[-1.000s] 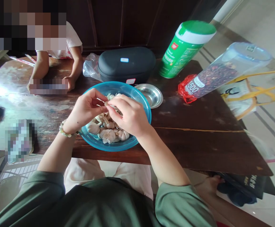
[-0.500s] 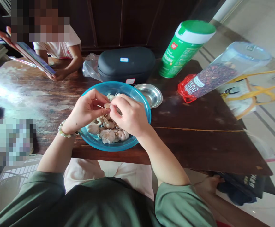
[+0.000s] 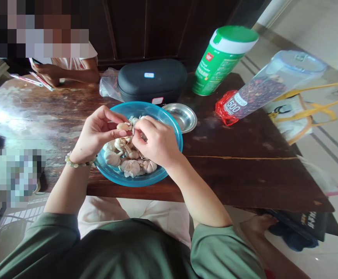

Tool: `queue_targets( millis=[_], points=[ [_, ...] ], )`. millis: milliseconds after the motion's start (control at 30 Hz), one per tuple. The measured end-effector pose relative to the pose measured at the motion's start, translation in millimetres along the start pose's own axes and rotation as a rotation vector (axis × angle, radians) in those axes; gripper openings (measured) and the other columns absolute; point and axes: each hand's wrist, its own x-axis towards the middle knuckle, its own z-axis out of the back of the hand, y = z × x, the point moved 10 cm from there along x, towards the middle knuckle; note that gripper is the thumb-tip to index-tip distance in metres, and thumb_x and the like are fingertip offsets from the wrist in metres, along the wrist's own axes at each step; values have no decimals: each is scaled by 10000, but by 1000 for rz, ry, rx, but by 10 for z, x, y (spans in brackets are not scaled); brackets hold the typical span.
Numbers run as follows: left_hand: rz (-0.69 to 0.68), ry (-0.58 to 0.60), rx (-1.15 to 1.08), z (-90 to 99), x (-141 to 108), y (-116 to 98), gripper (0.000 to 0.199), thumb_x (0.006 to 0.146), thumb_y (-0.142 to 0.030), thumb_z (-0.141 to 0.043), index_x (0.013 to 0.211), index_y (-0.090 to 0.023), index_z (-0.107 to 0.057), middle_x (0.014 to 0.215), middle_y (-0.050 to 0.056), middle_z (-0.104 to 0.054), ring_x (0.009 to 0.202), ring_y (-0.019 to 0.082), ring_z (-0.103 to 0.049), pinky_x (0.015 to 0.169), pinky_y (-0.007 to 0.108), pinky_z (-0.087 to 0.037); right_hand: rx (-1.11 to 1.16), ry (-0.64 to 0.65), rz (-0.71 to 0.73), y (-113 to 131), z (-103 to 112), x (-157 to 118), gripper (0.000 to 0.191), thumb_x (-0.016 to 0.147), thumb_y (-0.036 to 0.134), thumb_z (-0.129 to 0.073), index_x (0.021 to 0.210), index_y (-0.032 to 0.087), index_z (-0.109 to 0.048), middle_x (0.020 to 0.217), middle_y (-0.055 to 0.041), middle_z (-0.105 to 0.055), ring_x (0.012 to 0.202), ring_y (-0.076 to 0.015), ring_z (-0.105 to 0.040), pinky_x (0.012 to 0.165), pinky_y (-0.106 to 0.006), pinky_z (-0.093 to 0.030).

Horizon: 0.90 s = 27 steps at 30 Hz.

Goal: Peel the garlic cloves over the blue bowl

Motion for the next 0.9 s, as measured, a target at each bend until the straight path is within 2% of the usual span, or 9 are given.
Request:
queue_targets(
  millis=[133,200,267,433,633,800,900],
  points=[
    [2,-9,32,4,11,20,325,694,-284,-797,849,-156,-541,946,23,-660,872,129,-653,781,251,-556,95,-32,-45,-43,36,-15,52,852,181,-560,896,204,-577,764,-1,-666,660,-138,-637,627,-255,-525],
    [-8,-6,50,0,15,24,325,702,-289,-791,860,-152,-543,957,29,-662,897,134,-651,805,251,-551,113,-45,-45,-49,45,-23,160,860,194,-563,1019,203,-578,814,-10,-681,703,-144,-657,667,-264,-545],
    [-14,3,63,-10,17,27,322,702,-280,-791,866,-149,-546,960,29,-662,900,129,-650,818,243,-544,90,-37,-16,-27,32,-25,195,865,180,-552,1057,204,-580,850,-20,-689,734,-150,-663,701,-275,-550],
    [16,13,83,-29,6,43,324,691,-269,-799,856,-141,-552,937,24,-656,858,117,-643,776,224,-538,41,-30,33,8,13,-21,116,860,125,-529,898,211,-598,817,-18,-686,728,-152,-651,685,-275,-533],
    [5,14,75,-40,0,31,301,737,-314,-759,851,-162,-527,924,24,-658,846,134,-652,799,284,-543,3,1,36,30,-10,-17,129,807,95,-515,823,208,-576,740,-8,-648,669,-160,-612,628,-283,-494],
    [-15,-60,53,56,23,27,301,744,-345,-746,854,-177,-523,879,3,-635,809,137,-650,782,314,-538,-132,179,37,8,-222,-51,104,744,109,-521,708,205,-536,653,-13,-616,615,-178,-586,544,-297,-419],
    [-30,-52,92,59,38,21,288,752,-341,-738,846,-174,-522,869,5,-634,807,135,-641,772,297,-531,-209,301,24,-41,-362,-97,82,694,121,-553,714,199,-534,682,-24,-647,603,-197,-597,493,-307,-356]
  ],
)
